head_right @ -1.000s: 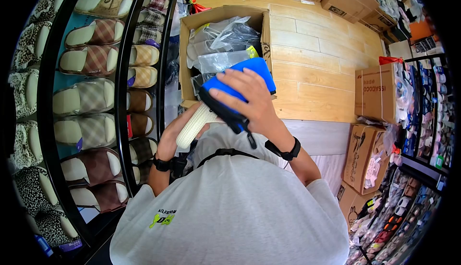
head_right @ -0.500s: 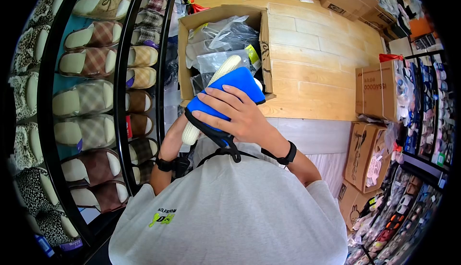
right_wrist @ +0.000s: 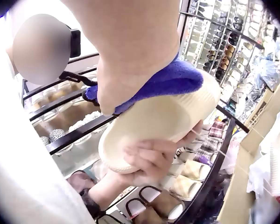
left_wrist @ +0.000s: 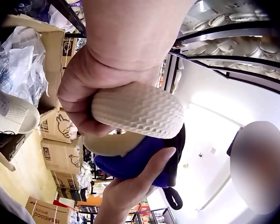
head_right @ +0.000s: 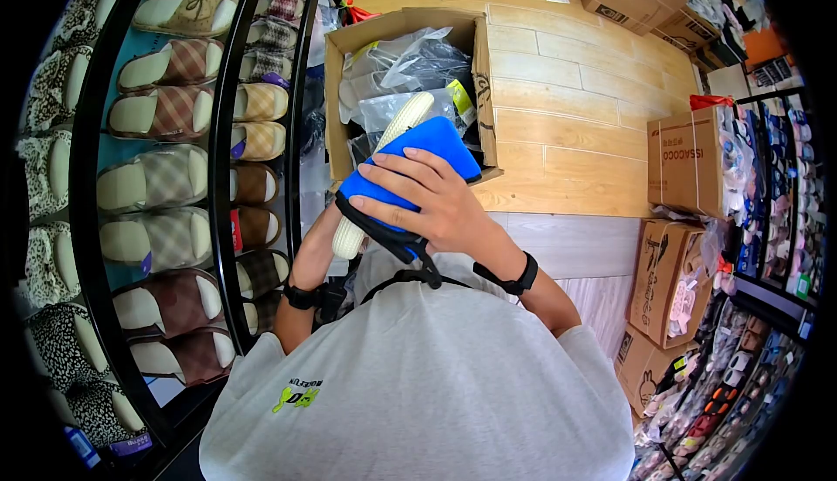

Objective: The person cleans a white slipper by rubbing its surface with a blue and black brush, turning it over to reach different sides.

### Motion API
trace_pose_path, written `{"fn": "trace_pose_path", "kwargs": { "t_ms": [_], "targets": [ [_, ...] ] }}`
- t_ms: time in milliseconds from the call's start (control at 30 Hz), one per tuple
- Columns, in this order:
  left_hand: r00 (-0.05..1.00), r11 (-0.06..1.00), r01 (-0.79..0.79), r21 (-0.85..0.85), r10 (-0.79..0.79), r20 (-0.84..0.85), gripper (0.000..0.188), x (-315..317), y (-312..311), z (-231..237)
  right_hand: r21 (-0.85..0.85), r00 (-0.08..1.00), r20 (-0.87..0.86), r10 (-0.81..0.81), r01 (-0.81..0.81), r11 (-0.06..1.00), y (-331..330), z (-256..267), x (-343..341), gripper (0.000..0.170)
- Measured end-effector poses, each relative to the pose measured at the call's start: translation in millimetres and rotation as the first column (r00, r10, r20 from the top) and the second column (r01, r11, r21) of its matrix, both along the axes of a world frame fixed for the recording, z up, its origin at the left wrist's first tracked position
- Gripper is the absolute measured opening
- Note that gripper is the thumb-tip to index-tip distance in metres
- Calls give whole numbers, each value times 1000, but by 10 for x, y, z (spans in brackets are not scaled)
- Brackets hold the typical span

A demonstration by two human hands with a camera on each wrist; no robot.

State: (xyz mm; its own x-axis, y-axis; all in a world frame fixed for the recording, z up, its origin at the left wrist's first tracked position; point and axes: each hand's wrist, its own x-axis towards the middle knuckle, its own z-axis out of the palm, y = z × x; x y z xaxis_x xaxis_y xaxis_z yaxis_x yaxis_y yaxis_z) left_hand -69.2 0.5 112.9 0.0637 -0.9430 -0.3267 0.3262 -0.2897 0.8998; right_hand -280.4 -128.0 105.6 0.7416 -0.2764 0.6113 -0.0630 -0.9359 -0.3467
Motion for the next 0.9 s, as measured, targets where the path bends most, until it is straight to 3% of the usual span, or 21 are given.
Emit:
{"fn": "trace_pose_path", "kwargs": {
  "t_ms": [67, 133, 167, 233, 267, 333, 367, 467, 633, 733, 800, 867, 900],
  "targets": [
    [1000, 1000, 17, -23, -17, 22, 57, 20, -12, -105, 51, 999, 27, -31, 30, 998, -83, -4, -1, 64],
    [950, 965, -18, 261, 98, -297, 54, 64, -117, -363, 115, 991, 69, -114, 105, 988, -176, -60, 10, 62],
    [950, 965, -22, 260, 101, -295, 54, 62, -187, -301, 170, 983, 100, -153, 134, 976, -168, -29, 33, 60],
    [968, 864, 9, 503, 120, -222, 51, 41, -285, -116, 149, 976, 121, -179, 160, 976, -119, -19, 62, 61],
    [967, 864, 2, 503, 126, -220, 51, 69, -203, -186, 110, 979, 117, -166, 154, 982, -75, -12, 72, 61],
    [981, 989, 50, 139, -22, -195, 51, 141, 58, -380, 47, 990, 92, -104, 100, 994, 10, -31, 74, 64],
    [987, 996, 62, 60, -52, -155, 50, 103, 64, -224, 20, 995, 62, -73, 72, 997, 52, -33, 62, 63],
    [993, 997, 56, 50, -50, -110, 51, 105, -13, -319, 32, 993, 71, -91, 88, 996, -60, -43, 16, 64],
    [973, 939, 143, 314, -74, -221, 58, 77, -366, -416, 187, 941, 193, -278, 243, 952, -97, -15, 65, 56],
    [979, 959, 69, 275, -12, -204, 63, 53, -326, -578, 42, 973, 141, -184, 180, 983, -81, -73, 17, 54],
    [989, 969, -76, 237, 102, -103, 64, 82, -181, -1135, 48, 979, 132, -157, 152, 987, -114, -76, 1, 53],
    [986, 967, -9, 255, 51, -159, 62, 131, -226, -1188, 78, 980, 95, -173, 166, 983, -242, -84, -66, 56],
    [977, 962, 56, 266, 2, -214, 61, 150, -270, -1206, 131, 961, 161, -224, 204, 970, -251, -97, -27, 56]
  ]
}}
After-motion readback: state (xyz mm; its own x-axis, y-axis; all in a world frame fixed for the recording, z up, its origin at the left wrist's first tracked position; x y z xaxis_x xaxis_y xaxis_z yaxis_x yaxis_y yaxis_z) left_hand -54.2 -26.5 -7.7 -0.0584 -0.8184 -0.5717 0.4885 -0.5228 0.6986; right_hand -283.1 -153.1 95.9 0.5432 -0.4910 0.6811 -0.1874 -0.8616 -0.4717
